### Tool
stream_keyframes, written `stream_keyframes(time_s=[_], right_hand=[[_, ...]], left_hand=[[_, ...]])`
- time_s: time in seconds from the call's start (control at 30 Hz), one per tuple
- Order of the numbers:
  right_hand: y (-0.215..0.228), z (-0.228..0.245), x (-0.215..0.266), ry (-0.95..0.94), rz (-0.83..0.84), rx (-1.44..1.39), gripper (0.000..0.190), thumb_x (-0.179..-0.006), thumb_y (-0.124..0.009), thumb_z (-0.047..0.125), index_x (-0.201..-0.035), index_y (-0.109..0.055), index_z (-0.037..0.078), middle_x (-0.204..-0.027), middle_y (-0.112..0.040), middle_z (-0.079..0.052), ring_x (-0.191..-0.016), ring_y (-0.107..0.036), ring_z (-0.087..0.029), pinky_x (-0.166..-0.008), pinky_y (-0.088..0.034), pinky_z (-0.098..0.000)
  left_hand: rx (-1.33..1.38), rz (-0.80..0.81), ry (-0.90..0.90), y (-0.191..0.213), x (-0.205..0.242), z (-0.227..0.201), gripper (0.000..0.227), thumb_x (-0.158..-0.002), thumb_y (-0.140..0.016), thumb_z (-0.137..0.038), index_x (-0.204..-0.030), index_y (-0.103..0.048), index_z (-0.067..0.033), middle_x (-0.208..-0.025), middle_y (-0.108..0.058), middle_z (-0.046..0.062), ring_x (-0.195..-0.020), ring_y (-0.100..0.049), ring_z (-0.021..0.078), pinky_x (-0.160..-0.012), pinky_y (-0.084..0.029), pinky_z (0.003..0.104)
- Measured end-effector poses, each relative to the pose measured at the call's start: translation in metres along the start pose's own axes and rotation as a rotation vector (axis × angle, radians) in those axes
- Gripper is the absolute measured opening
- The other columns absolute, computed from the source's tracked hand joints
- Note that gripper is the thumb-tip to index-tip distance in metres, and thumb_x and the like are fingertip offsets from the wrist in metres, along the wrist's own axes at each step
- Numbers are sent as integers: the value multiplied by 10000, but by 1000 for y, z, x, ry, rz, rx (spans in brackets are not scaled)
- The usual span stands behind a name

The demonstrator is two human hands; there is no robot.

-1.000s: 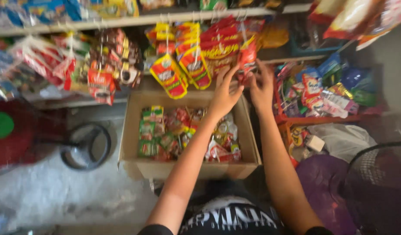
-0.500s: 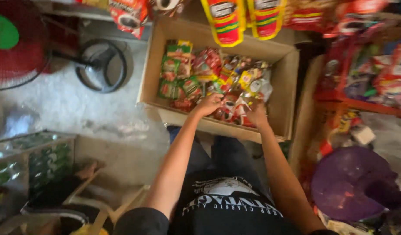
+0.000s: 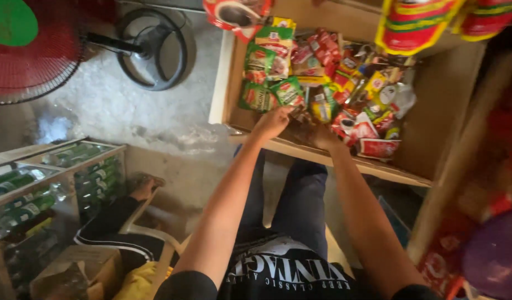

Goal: Organizing various snack and condiment packets from a cardboard box onto retail shelves.

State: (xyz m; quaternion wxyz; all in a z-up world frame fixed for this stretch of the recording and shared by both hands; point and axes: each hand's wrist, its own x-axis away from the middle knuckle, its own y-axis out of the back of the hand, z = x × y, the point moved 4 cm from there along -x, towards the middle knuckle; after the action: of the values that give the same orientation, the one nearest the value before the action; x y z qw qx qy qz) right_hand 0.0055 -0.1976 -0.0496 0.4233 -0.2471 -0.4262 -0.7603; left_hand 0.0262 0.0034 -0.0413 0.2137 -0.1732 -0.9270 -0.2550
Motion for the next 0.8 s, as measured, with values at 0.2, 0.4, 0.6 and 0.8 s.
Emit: stream_keyframes(time_s=[0.2, 0.4, 0.6, 0.8], right_hand=[[-19, 15, -48, 295, 0, 162, 563, -956, -510, 405, -1494, -525, 241, -1589, -462, -73, -1452, -318, -382, -1209, -246, -595], [-14, -12, -38, -66, 159, 41, 464, -1033, -396, 381, -1369, -709, 313, -1554, -583, -64, -1424, -519, -322, -1225, -354, -520], [61, 22, 71, 262, -426, -609, 461, -909, -602, 106, -1360, -667, 173, -1648, -413, -156, -1408, -512, -345, -1114, -428, -488], [109, 67, 167, 324, -755, -79, 296, -830, -714, 81, -1125, -701, 95, -1609, -413, -218, -1393, -455, -404, -1150, -273, -542]], left_hand=[[283, -20, -184, 4, 23, -8, 251, -979, -630, -111, -1224, -647, -58, -1044, -763, 123, -983, -760, 208, -869, -606, 334], [395, 48, -54, 8, 10, 5, 275, -1005, -644, -148, -1274, -644, -93, -1100, -750, 81, -958, -732, 178, -825, -593, 322], [647, -36, 158, 4, 4, -8, 462, -969, -690, -321, -1358, -607, -86, -1172, -723, 75, -983, -710, 161, -809, -584, 328], [581, -2, 43, -12, 26, -156, 757, -895, -759, -434, -1470, -401, -97, -1240, -639, 44, -1050, -672, 184, -857, -583, 362]])
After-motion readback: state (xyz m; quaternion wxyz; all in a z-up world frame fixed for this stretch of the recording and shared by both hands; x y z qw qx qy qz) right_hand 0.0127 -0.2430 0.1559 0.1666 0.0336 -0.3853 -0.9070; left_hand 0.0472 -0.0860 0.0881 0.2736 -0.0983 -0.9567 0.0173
